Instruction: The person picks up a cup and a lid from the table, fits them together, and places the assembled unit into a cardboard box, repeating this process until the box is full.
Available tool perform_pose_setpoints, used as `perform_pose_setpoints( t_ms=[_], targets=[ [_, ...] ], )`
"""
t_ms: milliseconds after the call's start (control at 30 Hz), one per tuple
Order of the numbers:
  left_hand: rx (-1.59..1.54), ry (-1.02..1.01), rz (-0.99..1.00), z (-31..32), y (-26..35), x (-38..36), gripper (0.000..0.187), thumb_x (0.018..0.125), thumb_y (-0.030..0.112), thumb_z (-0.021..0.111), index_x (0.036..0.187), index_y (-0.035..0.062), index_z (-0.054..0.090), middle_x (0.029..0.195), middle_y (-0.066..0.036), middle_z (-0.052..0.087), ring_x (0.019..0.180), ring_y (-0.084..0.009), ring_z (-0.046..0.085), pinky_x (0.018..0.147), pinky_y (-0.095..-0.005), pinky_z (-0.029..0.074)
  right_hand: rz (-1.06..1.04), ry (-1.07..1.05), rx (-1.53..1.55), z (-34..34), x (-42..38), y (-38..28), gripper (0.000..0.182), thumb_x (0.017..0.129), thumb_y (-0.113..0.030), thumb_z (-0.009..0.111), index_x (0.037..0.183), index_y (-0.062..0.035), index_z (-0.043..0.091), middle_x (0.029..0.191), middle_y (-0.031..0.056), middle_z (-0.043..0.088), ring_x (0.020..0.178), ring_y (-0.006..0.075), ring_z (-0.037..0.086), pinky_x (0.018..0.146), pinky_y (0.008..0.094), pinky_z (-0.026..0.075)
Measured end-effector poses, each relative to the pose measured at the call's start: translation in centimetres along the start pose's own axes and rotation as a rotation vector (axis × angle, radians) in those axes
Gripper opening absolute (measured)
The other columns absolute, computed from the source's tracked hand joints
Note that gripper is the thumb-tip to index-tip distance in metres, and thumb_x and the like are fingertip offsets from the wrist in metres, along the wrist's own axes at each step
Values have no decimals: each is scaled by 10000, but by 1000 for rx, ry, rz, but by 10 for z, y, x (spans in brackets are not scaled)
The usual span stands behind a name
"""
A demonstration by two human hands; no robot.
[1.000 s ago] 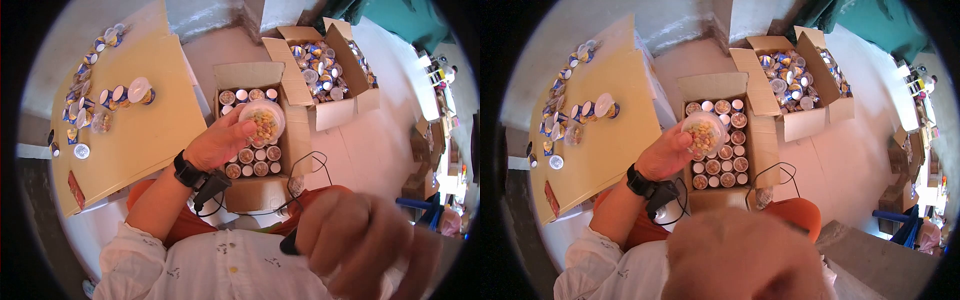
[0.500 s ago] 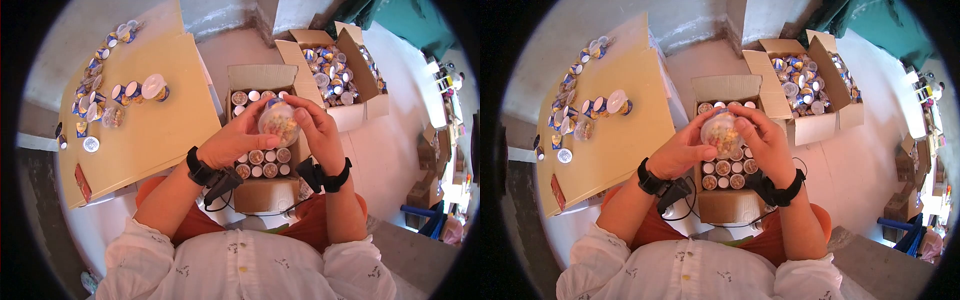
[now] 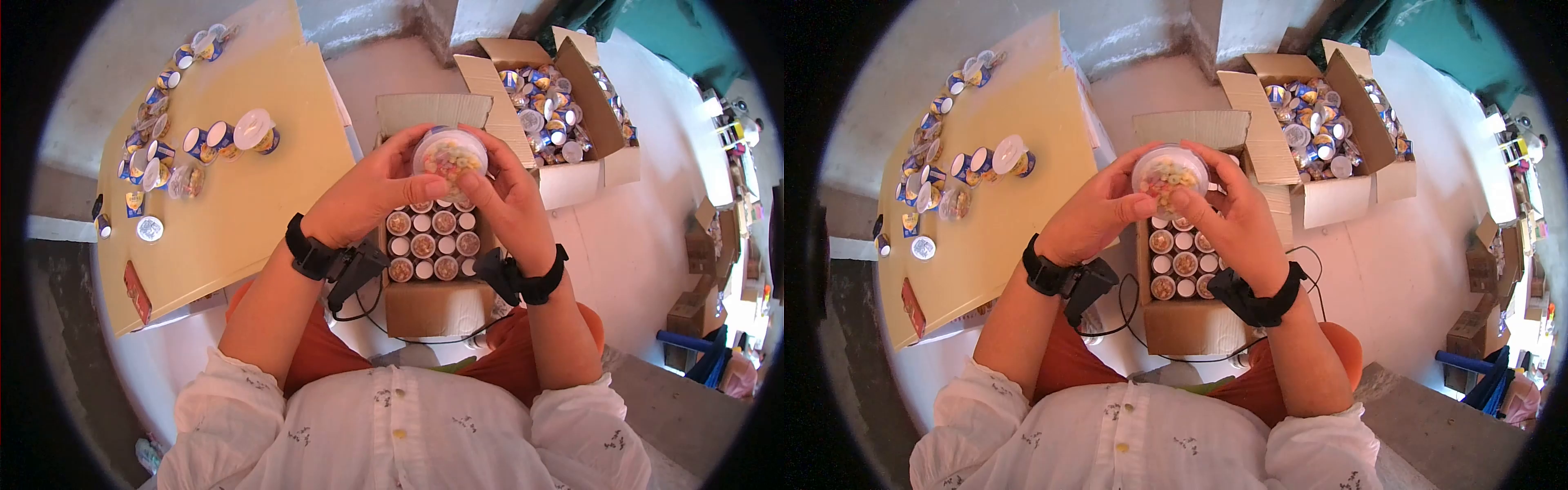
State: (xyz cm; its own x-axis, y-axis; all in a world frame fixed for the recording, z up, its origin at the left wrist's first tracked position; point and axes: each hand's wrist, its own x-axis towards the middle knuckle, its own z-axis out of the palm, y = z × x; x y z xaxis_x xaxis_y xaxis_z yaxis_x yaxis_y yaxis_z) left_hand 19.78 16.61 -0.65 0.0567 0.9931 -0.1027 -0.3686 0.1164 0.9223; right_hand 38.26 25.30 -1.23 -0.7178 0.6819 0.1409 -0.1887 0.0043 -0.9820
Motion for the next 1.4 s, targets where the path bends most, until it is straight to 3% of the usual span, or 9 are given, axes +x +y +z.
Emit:
perform_pose_setpoints(
  t_ms=[367,533,633,733,800,900,1033,1100,1400],
  targets=[
    [87,38,4,-7,-12,-1,781,852,279,750,1445,-9,331,1345,-94,501,1224,-174,498,1060,-326,390,41,29,60,7,-4,7,462,955,-155,622,1366,-13,462,1249,88,546,1110,133,556,938,272,476],
    [4,-30,-58,-5,-12,1,741,883,340,714,1439,7,353,1326,-90,519,1217,-166,501,1060,-319,386,139,99,87,7,-5,24,454,979,-270,593,1344,-20,495,1172,67,598,1074,117,553,904,256,458],
    [25,18,-173,-11,-21,-1,708,912,390,670,1428,7,371,1326,-98,520,1223,-172,499,1063,-329,384,259,132,131,4,-6,52,450,981,-310,581,1316,-16,520,1133,58,616,1017,108,566,862,250,466],
    [-34,216,-214,-13,-22,-4,621,954,396,605,1380,-12,410,1319,-106,526,1206,-172,513,1048,-347,401,338,151,56,1,-4,81,449,977,-336,581,1285,-12,546,1094,45,630,950,98,576,818,247,472],
    [-221,413,-168,-19,-21,-3,505,993,389,533,1310,1,468,1262,-106,568,1162,-184,547,1012,-349,428,397,170,22,-2,-5,103,450,973,-343,584,1276,-12,553,1083,42,635,931,96,581,801,242,474],
    [-382,389,-22,-42,-24,4,406,1008,358,502,1242,26,519,1197,-100,606,1127,-200,571,960,-339,451,474,181,-32,-4,-8,138,451,964,-356,599,1266,-22,564,1084,37,637,913,94,594,775,231,484],
    [-354,473,88,-59,-10,-1,347,1006,322,500,1206,44,551,1162,-96,625,1111,-214,580,916,-329,460,577,239,100,0,-3,190,428,968,-354,590,1238,-23,560,1158,38,614,971,103,592,796,254,495],
    [-274,517,282,-68,0,-7,314,1000,286,500,1190,44,561,1149,-89,623,1080,-203,584,882,-328,460,571,318,140,1,-1,217,417,962,-344,599,1232,-28,562,1166,43,610,1004,118,590,831,285,510],
    [-271,617,300,-81,13,-27,295,997,265,502,1188,48,562,1072,-68,623,1001,-192,579,840,-318,444,718,336,76,3,5,320,453,943,-370,616,1253,-45,556,1145,44,617,977,140,615,836,286,528]
  ],
)
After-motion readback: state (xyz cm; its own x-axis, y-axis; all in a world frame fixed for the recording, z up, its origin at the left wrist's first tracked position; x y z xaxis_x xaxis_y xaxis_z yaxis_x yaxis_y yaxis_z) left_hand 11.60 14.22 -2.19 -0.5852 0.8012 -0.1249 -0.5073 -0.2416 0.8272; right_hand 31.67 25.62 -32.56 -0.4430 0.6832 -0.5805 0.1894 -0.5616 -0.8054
